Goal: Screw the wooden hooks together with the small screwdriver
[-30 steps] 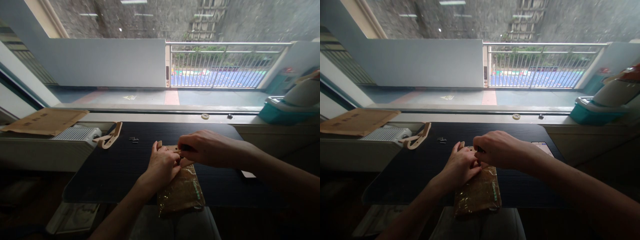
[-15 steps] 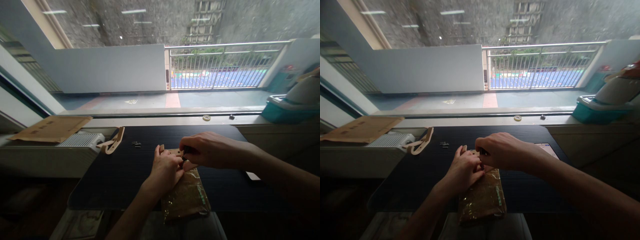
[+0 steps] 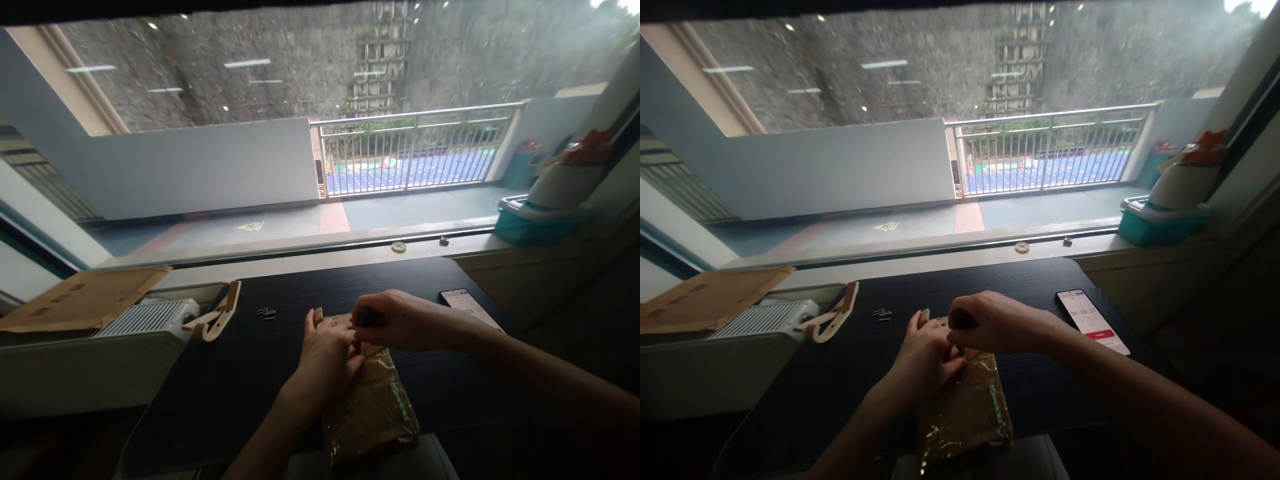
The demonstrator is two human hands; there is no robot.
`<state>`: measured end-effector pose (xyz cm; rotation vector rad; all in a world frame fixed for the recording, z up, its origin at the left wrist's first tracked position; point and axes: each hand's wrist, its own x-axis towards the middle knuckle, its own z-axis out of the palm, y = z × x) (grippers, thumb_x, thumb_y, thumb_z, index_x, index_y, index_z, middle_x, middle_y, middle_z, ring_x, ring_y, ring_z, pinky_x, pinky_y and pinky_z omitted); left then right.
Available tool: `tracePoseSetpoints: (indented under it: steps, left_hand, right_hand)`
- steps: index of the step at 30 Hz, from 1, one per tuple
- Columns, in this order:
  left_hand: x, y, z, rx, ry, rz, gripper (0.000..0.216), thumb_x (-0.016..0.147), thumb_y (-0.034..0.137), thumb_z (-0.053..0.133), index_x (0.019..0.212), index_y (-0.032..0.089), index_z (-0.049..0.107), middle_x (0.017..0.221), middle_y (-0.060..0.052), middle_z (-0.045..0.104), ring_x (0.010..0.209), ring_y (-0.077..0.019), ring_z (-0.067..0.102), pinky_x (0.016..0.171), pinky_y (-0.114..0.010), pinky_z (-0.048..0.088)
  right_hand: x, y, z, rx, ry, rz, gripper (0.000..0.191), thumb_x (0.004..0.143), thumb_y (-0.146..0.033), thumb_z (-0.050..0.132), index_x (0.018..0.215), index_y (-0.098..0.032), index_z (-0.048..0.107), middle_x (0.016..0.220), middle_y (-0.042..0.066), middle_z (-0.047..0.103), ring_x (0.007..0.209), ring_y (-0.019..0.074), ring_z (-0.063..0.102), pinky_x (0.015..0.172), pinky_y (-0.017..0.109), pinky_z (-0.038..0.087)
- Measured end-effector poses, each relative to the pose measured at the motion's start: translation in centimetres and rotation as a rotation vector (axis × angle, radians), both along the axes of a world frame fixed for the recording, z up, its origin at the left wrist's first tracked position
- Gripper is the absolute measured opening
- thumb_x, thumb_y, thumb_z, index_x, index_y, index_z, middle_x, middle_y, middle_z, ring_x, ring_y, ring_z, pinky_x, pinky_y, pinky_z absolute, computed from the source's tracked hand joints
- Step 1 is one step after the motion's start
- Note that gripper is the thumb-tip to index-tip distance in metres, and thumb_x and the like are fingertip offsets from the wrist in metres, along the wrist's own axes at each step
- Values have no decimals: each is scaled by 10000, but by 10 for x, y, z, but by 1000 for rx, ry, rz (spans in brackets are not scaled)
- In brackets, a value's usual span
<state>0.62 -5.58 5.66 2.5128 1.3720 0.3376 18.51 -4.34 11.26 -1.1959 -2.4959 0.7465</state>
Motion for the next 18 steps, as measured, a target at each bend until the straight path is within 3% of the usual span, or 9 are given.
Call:
tracePoseSetpoints:
  steps: [4, 18]
  left_hand:
    - [-2, 6, -1, -35, 23, -53, 36, 740, 255, 621, 757, 249, 652, 804, 29, 678, 981, -226, 548, 1076, -584, 91]
    - [-5, 6, -1, -40, -12, -94, 54, 742, 249, 625, 725, 263, 675, 819, 18, 690, 1009, -236, 530, 1088, -587, 44]
  right_hand:
    - [4, -4, -4, -1, 37, -64, 191, 824, -375, 549, 906, -217, 618, 691, -38, 617, 587, 92, 496, 522, 206, 332]
    - [10, -20, -3, 47, 67, -180, 219, 834, -419, 530, 881, -218, 604, 635, -47, 565, 545, 87, 443, 481, 209, 319]
